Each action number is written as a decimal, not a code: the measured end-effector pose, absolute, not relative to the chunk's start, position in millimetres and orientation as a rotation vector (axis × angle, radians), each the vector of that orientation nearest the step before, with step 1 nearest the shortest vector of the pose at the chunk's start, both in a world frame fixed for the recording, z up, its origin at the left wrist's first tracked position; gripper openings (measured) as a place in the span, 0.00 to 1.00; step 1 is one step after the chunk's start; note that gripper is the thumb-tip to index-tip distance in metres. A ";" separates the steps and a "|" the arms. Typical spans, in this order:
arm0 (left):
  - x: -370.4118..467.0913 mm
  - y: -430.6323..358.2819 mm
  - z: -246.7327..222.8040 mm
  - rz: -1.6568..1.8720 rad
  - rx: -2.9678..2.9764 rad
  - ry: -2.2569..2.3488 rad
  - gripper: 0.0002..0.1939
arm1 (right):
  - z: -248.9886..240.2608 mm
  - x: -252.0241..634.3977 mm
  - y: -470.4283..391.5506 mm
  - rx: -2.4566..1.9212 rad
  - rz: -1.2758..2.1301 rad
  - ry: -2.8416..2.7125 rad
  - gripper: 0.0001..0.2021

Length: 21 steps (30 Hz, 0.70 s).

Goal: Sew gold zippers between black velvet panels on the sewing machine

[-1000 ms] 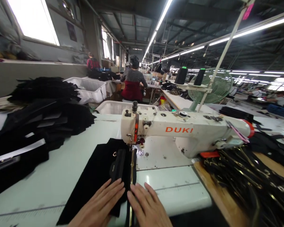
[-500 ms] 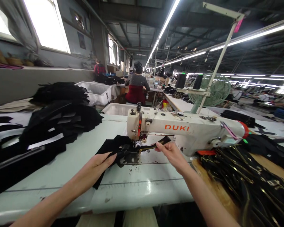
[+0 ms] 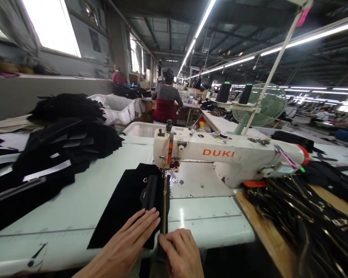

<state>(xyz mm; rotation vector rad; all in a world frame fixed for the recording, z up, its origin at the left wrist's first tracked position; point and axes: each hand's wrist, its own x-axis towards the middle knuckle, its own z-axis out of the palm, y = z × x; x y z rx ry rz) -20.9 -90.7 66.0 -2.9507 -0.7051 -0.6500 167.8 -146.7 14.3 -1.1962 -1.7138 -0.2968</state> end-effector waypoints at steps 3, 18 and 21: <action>-21.0 -87.7 64.1 -0.618 -2.953 -0.667 0.43 | 19.2 168.6 -148.6 -1.195 -0.253 -1.718 0.19; -23.2 -87.5 58.8 -0.587 -3.006 -0.663 0.41 | 16.2 161.9 -149.0 -1.182 -0.311 -1.765 0.15; -30.7 -87.1 58.0 -0.533 -3.095 -0.749 0.42 | 4.8 159.0 -146.4 -1.145 -0.419 -1.687 0.15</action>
